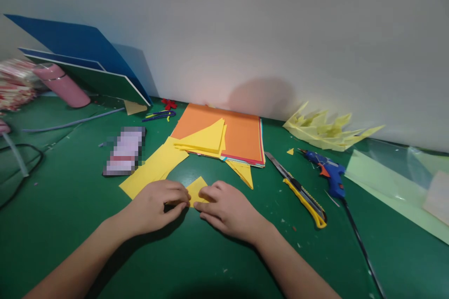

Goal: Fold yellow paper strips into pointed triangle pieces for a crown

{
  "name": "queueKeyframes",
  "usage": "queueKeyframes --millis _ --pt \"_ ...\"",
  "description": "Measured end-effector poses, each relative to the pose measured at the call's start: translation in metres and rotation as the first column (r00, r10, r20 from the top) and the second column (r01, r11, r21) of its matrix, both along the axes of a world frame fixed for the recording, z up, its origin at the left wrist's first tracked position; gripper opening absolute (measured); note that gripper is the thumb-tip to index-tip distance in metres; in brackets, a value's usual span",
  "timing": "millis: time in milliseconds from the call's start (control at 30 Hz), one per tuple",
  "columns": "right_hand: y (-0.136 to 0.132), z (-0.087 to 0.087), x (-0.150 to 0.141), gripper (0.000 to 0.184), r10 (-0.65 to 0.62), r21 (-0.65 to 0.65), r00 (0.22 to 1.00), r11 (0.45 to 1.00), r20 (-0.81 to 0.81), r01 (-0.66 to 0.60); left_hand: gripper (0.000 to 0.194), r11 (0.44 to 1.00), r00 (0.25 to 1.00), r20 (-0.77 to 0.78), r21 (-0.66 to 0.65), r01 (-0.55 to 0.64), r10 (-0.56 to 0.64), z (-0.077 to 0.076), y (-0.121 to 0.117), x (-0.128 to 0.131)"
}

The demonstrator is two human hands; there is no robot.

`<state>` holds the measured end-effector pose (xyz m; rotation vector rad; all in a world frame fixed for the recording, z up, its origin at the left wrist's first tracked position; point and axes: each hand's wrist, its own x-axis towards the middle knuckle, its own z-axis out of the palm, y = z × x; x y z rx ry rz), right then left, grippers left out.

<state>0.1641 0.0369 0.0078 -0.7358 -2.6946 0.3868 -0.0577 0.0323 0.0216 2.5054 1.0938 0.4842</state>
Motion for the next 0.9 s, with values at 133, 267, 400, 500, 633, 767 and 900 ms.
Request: queueKeyframes --millis 133,267,400,500,633,767,900 --pt "-0.008 0.000 -0.006 0.023 -0.064 0.030 0.997 0.998 0.032 0.063 0.015 1.000 0.998 -0.069 0.009 0.011 -0.011 0.002 0.000 0.002" --pt "-0.010 -0.002 -0.011 0.021 -0.060 0.043 0.998 0.997 -0.005 0.060 0.016 0.999 0.996 -0.088 0.035 0.022 -0.019 -0.001 -0.001 0.003" --pt "-0.013 0.000 -0.016 0.017 -0.111 0.070 0.992 0.992 0.054 0.107 0.017 0.999 0.999 -0.039 0.035 0.022 -0.020 -0.006 -0.001 0.002" --pt "-0.020 0.005 -0.023 0.018 -0.221 0.075 0.959 0.975 0.177 0.211 0.019 0.999 0.997 0.077 0.040 -0.007 0.004 -0.009 0.002 0.005" --pt "-0.034 0.005 -0.035 0.022 -0.397 0.101 0.866 0.917 0.304 0.385 0.024 0.995 0.977 0.214 0.094 -0.035 0.014 -0.011 0.010 0.020" --pt "-0.045 -0.001 -0.039 0.034 -0.471 0.115 0.820 0.880 0.325 0.460 0.028 0.996 0.976 0.204 0.060 0.063 -0.074 -0.008 0.024 0.042" --pt "-0.049 -0.003 -0.032 0.037 -0.464 0.144 0.829 0.886 0.312 0.442 0.037 0.979 0.965 0.165 0.026 0.204 -0.206 -0.007 0.046 0.071"
